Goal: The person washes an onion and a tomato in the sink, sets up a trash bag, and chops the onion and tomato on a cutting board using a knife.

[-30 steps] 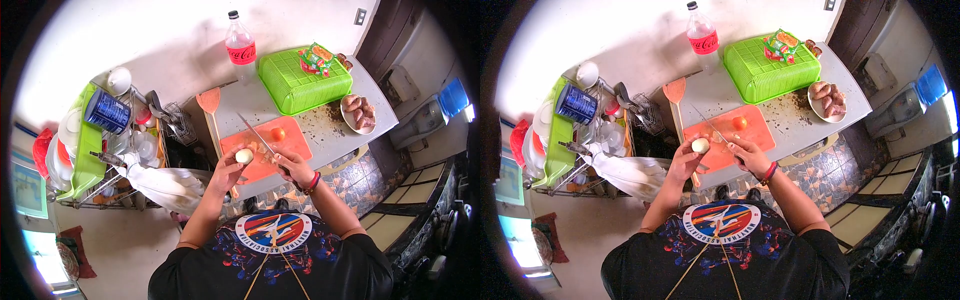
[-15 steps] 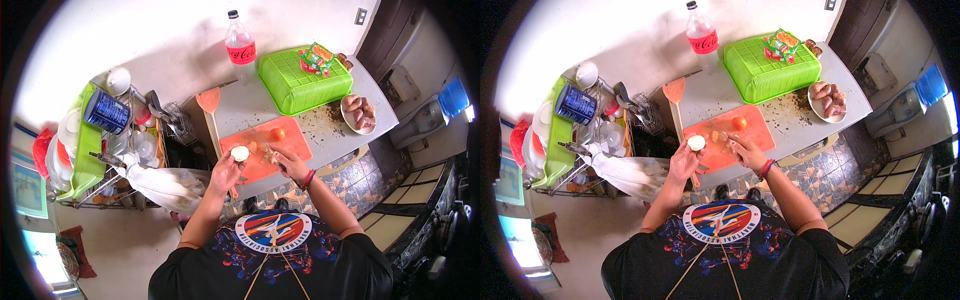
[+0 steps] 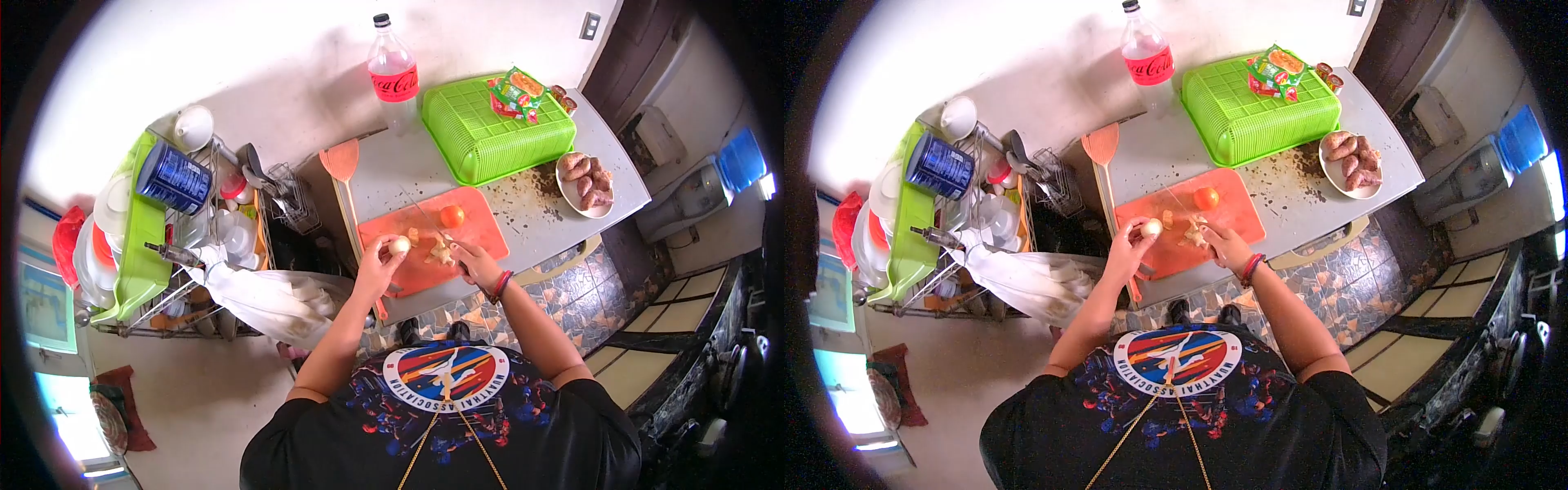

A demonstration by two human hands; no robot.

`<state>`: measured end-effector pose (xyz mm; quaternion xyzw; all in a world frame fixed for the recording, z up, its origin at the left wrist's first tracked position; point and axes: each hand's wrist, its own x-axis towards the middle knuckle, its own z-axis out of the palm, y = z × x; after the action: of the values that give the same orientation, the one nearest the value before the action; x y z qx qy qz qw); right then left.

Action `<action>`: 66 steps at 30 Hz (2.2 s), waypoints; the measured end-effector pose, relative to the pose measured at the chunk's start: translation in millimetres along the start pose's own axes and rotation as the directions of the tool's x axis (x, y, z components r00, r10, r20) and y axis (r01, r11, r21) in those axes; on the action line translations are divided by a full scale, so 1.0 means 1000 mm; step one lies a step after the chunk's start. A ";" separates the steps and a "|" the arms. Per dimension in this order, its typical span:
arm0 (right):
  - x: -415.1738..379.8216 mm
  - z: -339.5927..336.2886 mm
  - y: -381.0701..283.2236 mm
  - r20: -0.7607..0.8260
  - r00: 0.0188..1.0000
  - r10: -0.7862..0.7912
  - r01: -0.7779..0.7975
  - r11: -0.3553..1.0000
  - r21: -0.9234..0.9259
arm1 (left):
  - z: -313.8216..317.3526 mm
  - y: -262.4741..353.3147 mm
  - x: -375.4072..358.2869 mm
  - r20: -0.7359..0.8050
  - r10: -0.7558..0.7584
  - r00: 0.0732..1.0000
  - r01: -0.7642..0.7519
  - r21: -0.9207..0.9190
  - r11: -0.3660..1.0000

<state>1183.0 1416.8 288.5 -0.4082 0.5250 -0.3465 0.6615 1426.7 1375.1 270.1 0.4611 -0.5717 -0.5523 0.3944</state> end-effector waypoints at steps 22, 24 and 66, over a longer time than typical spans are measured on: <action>-0.006 0.014 0.044 0.012 0.996 0.085 -0.086 0.981 0.171 | -0.016 -0.018 -0.008 -0.370 0.148 0.917 -0.165 -0.016 0.986; -0.010 0.003 0.036 -0.051 0.998 0.036 -0.023 0.973 0.229 | -0.015 -0.018 -0.011 -0.358 0.121 0.926 -0.149 -0.052 0.987; -0.073 -0.017 -0.039 -0.322 0.922 -0.215 0.191 0.976 -0.105 | 0.050 0.031 0.068 0.319 -0.070 0.945 -0.296 0.928 0.227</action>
<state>1149.6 1461.4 352.1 -0.4198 0.5958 -0.4576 0.5094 1357.5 1322.3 293.4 0.4741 -0.8731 -0.1111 -0.0256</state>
